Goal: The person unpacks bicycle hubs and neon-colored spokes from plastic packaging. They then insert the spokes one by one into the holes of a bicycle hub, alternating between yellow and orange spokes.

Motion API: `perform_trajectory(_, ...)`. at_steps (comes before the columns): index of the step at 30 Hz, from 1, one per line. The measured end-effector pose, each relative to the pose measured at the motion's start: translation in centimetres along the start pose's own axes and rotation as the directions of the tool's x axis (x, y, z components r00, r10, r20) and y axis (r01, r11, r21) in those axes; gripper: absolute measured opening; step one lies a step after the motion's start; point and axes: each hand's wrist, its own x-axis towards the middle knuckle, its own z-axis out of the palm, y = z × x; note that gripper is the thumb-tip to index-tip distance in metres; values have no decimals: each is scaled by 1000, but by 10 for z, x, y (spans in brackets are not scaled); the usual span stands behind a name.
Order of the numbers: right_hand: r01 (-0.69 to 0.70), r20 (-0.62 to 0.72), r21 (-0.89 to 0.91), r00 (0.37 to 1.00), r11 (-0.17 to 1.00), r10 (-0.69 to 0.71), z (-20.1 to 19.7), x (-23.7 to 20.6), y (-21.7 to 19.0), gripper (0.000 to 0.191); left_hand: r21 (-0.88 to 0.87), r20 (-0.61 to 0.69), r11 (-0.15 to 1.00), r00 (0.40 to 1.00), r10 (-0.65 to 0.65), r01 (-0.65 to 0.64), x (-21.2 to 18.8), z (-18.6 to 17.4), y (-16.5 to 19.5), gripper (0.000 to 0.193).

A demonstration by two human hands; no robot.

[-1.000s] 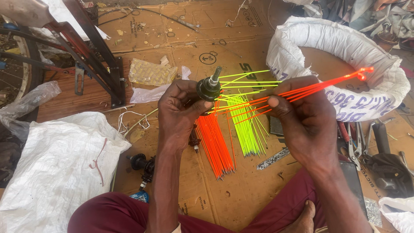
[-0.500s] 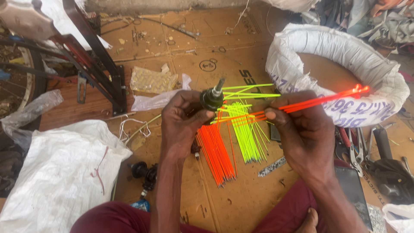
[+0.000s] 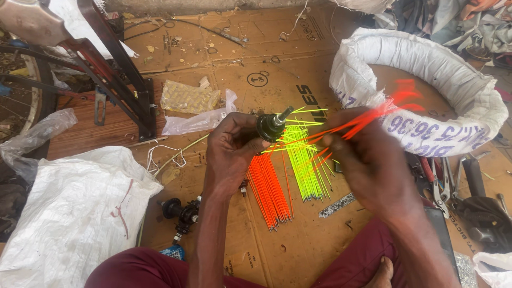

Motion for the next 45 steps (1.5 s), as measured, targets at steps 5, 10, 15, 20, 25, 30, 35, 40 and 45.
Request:
perform_trajectory(5, 80, 134, -398, 991, 914, -29, 15, -2, 3, 16, -19, -4, 999, 999, -37, 37, 2, 5, -3, 31)
perform_trajectory(10, 22, 292, -526, 944, 850, 156, 13, -5, 13, 17, -20, -32, 999, 998, -49, 48, 2, 4, -3, 30)
perform_trajectory(15, -141, 33, -119, 989, 983, 146, 1, -12, 6, 15, 6, -65, 998, 996, -62, 62, 3, 1, -3, 32)
perform_trajectory(20, 14, -248, 233, 968, 972, 45, 1, -10, -2, 12, -26, -21, 1000, 1000, -7, 6, 3, 0, -4, 32)
perform_trajectory(25, 6, -284, 216, 957, 976, 57, 16, -7, 2, 12, -20, -37, 999, 998, -41, 40, 3, 1, -6, 31)
perform_trajectory(30, -7, -273, 251, 959, 968, 77, 23, -7, 8, 15, -24, -23, 1000, 1000, -15, 14, 2, 2, -6, 31)
perform_trajectory(35, -31, -296, 143, 952, 989, 73, 25, -8, 6, 14, 3, -56, 999, 998, -39, 39, 3, 3, -4, 31)
perform_trajectory(40, 146, 95, -443, 989, 884, -115, 13, -8, 9, 18, 2, -93, 999, 995, -41, 41, 5, 3, -1, 32)
perform_trajectory(45, -45, 408, -404, 885, 914, 224, 29, -25, 67, 19, -51, -194, 998, 981, 18, -28, 4, -2, -2, 32)
